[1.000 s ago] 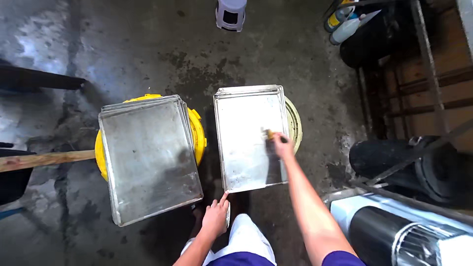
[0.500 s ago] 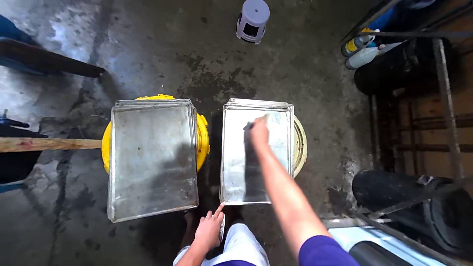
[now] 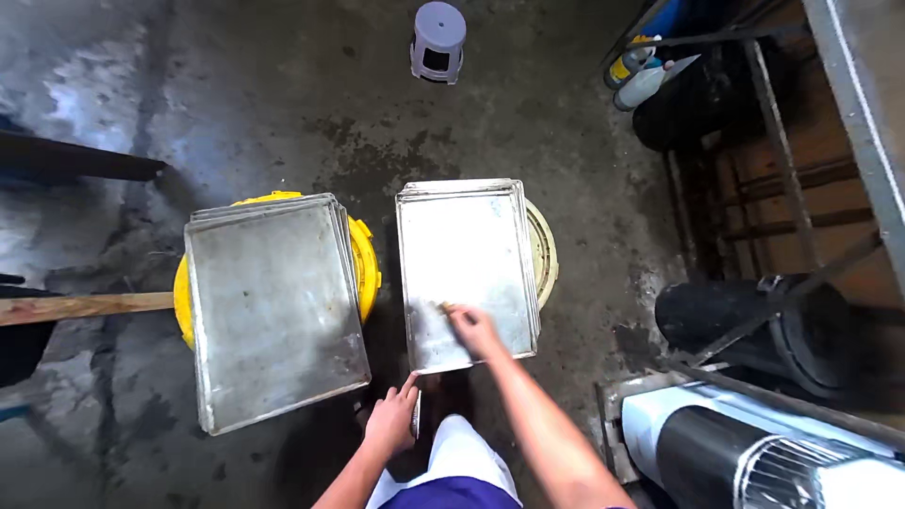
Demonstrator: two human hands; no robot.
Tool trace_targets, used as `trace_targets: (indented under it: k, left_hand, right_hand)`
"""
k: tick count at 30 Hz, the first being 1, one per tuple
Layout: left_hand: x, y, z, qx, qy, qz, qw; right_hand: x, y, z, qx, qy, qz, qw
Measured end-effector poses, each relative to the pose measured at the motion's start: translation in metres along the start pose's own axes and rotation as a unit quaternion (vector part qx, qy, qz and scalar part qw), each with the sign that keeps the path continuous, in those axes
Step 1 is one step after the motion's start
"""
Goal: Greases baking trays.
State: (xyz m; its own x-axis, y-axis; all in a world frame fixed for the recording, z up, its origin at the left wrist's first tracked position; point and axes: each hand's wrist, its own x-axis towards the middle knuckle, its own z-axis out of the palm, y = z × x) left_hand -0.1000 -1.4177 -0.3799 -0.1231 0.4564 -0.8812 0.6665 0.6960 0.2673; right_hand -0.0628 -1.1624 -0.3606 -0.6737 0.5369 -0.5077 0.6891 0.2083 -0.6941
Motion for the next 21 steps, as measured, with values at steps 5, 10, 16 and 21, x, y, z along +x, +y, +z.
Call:
trace_targets:
  k: [5,10,16,21]
  left_hand:
    - [-0.003,0.007,0.0,0.017,0.016,0.0,1.0]
    - [-0.014,0.004,0.012,0.022,0.003,0.0,1.0]
    - [-0.008,-0.04,0.019,-0.469,0.182,0.116,0.856]
    - [0.018,-0.028,-0.011,-0.753,0.243,0.09,0.605]
  right_hand:
    - [-0.008,0.079,-0.14,0.234,0.196,0.138,0.942]
    - [-0.092,0.136,-0.095,0.449,0.196,0.291,0.822]
    - [-0.106,0.163,-0.061,0.52,0.175,0.325,0.77]
    - [-0.115,0.151,-0.044,0.449,0.125,0.331,0.821]
